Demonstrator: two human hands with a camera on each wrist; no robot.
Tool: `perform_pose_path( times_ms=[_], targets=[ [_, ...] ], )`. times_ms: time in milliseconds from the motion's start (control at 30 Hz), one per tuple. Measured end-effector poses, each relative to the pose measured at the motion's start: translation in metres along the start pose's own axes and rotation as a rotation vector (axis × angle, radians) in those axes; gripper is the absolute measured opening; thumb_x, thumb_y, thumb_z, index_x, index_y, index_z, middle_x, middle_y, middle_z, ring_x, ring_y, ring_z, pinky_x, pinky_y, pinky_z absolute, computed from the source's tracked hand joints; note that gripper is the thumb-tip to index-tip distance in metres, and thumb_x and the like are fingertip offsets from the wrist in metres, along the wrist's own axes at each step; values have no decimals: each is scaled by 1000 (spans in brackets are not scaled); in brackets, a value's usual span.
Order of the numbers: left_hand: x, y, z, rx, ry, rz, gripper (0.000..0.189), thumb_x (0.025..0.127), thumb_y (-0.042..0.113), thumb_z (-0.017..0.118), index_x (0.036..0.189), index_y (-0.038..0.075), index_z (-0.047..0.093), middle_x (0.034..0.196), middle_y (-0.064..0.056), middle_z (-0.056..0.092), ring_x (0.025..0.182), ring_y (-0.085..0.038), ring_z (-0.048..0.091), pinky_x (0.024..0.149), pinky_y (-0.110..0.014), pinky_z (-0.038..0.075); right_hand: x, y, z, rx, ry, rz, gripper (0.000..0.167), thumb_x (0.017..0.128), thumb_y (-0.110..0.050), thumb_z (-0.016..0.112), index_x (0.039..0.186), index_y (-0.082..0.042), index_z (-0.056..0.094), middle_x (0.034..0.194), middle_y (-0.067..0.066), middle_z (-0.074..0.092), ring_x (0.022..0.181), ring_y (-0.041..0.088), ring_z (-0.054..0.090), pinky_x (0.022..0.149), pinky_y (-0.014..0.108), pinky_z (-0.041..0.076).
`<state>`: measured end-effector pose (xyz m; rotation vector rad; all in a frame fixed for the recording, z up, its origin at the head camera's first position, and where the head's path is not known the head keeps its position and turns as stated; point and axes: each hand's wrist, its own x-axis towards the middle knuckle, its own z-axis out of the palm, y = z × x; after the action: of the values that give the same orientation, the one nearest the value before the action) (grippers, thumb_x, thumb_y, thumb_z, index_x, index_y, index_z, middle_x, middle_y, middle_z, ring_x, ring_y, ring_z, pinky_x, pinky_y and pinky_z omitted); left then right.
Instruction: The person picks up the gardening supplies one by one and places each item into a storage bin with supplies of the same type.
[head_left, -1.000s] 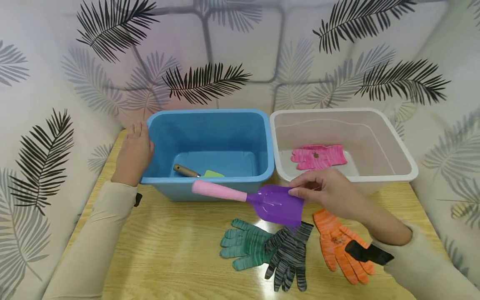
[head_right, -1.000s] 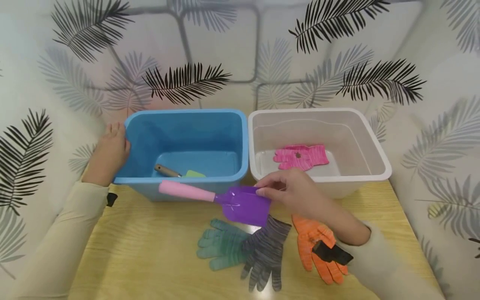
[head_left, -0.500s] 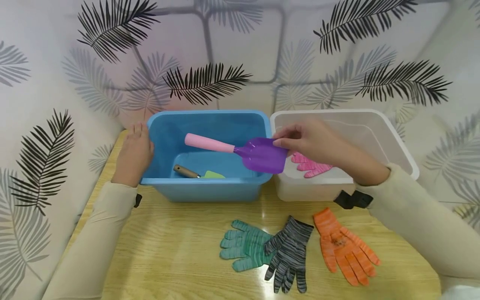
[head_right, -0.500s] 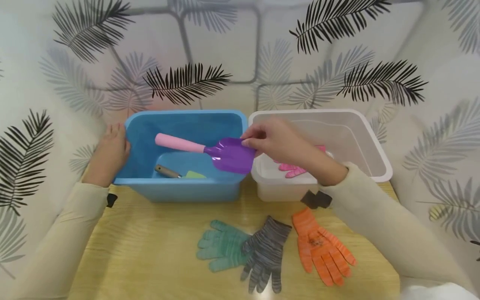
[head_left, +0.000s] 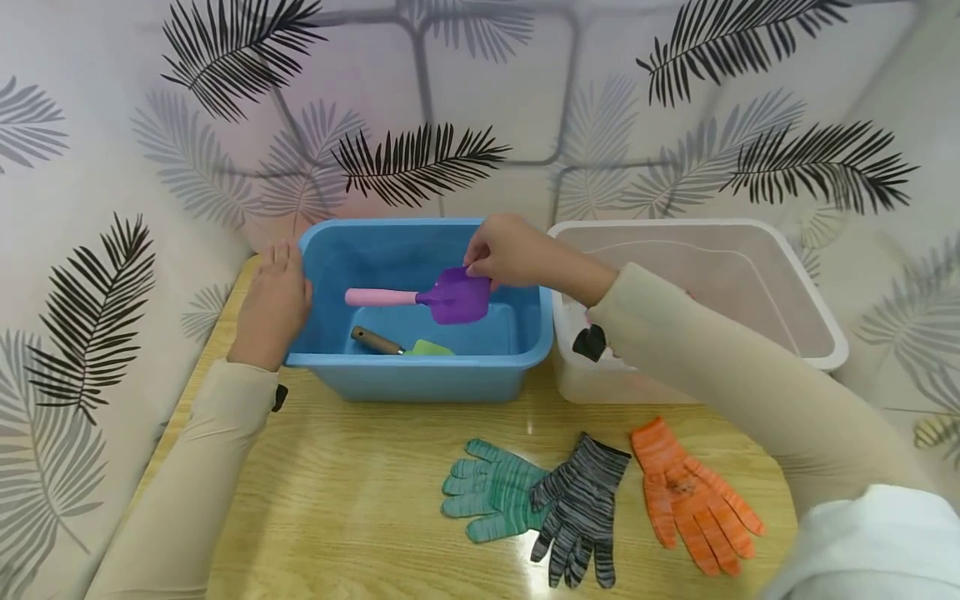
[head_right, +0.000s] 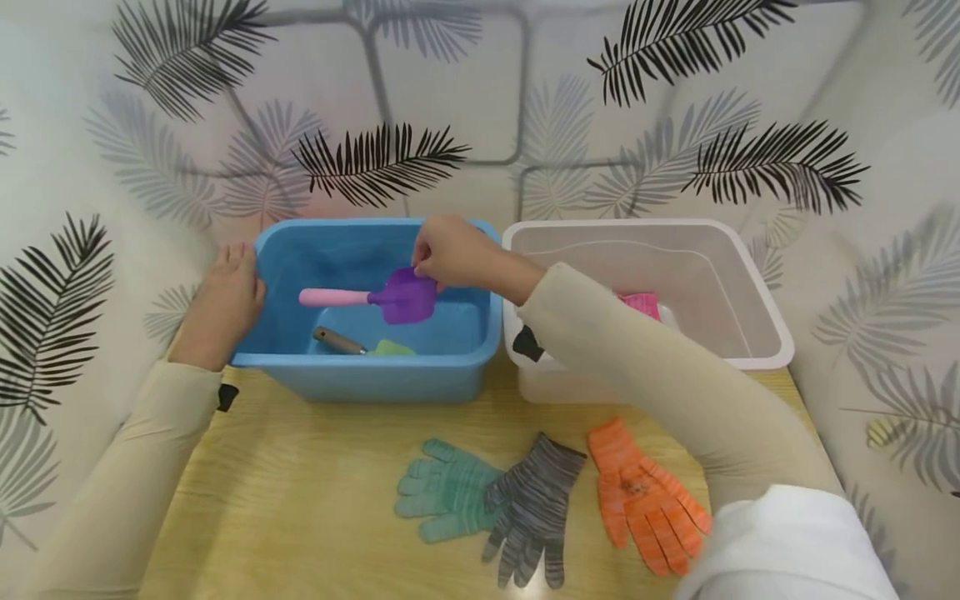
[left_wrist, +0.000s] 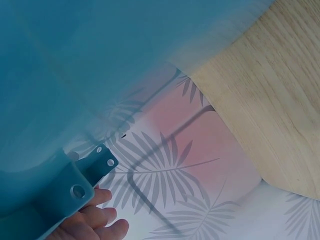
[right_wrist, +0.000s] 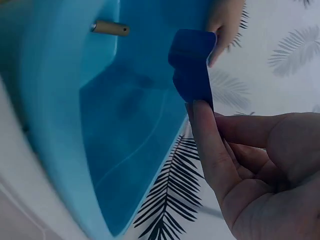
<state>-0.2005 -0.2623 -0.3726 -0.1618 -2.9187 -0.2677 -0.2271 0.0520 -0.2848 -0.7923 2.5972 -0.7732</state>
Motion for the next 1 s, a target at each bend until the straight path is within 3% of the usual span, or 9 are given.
perform_pose_path(
  times_ms=[233,367,667,1000],
  targets=[
    [0,-2,0,2,-17,-17,54,95,8,43,139,-16,22,142,-33,25,134,-45,18,107,-52,18,37,-17,11,-164,-48,17,14,88,-4,60,96,2,70,92,13,67,68,17,67,59,21,52],
    [-1,-2,0,9,-5,-3,53,94,7,44,138,-17,24,141,-34,27,133,-45,19,107,-52,20,56,-25,17,-203,-72,44,12,89,-4,60,96,1,67,92,13,66,68,17,67,56,19,51],
    [0,-3,1,2,-13,-5,53,94,6,42,138,-16,23,141,-34,26,134,-45,18,108,-51,18,88,-28,38,-177,-86,72,12,89,0,53,92,2,65,90,12,66,68,20,68,57,23,53],
    [-1,-3,3,-15,14,3,53,94,6,44,138,-16,25,141,-33,27,134,-44,20,107,-51,19,109,-4,53,-142,-94,265,10,90,-2,54,99,0,57,93,12,63,70,18,67,56,23,53]
  ],
)
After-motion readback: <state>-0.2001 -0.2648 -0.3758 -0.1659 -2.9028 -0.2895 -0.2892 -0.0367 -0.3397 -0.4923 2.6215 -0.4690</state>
